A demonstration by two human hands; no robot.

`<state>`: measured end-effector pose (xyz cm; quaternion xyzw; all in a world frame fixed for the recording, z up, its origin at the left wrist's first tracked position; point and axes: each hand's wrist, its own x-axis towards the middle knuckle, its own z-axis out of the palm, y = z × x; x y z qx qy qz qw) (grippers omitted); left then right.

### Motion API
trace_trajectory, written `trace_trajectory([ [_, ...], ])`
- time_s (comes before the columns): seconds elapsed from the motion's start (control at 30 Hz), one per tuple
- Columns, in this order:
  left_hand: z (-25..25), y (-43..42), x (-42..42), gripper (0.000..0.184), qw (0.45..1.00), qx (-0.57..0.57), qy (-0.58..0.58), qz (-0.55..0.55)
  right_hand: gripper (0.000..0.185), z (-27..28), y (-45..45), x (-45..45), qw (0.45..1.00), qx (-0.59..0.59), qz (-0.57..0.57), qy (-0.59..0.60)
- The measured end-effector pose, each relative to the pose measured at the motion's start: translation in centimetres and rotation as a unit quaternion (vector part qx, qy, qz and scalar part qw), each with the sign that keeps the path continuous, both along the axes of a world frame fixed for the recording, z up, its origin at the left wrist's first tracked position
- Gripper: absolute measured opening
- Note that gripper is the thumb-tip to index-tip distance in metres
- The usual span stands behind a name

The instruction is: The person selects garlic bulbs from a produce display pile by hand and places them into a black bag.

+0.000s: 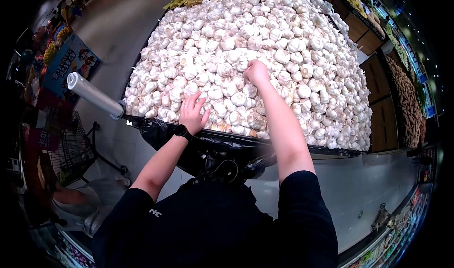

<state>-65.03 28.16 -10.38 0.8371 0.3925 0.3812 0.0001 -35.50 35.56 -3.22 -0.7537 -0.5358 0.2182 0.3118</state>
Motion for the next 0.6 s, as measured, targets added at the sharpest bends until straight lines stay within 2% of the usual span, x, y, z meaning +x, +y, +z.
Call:
trace_trajectory([
  [0.03,0.1,0.0,0.0,0.041,1.000,-0.003,0.001,0.001,0.033,0.1,-0.3,-0.2,1.000,0.000,0.000,-0.001],
  [0.1,0.0,0.0,0.1,0.041,1.000,-0.003,-0.001,0.003,0.035,0.1,-0.6,-0.5,0.975,0.008,0.052,-0.218],
  [0.17,-0.1,-0.1,0.0,0.041,1.000,-0.004,-0.002,0.006,0.033,0.7,0.0,-0.8,0.972,-0.023,0.070,-0.224],
  [0.23,-0.2,0.1,0.1,0.040,1.000,-0.014,-0.009,0.005,0.033,1.5,0.8,-1.8,0.961,-0.127,0.000,-0.246],
  [0.27,-0.3,0.1,0.1,0.040,1.000,-0.014,-0.008,0.006,0.033,1.3,0.9,-1.6,0.961,-0.127,0.001,-0.246],
  [0.37,-0.6,0.2,0.1,0.040,1.000,-0.027,-0.007,0.011,0.039,0.9,0.5,-0.4,0.963,-0.138,0.046,-0.227],
  [0.43,-0.5,0.1,0.1,0.040,1.000,-0.027,-0.009,0.010,0.041,0.8,-1.1,0.0,0.995,-0.040,0.069,-0.055],
  [0.47,-0.5,0.1,0.1,0.040,1.000,-0.028,-0.010,0.010,0.042,0.4,-1.0,0.1,0.997,-0.037,0.061,0.032],
  [0.53,-0.4,0.0,0.1,0.040,0.999,-0.031,-0.004,0.009,0.042,-1.6,0.0,0.8,0.996,-0.036,0.070,0.031],
  [0.6,-0.5,-0.1,0.1,0.040,0.999,-0.031,-0.004,0.009,0.042,-1.2,-0.1,0.4,0.996,-0.033,0.076,0.032],
])
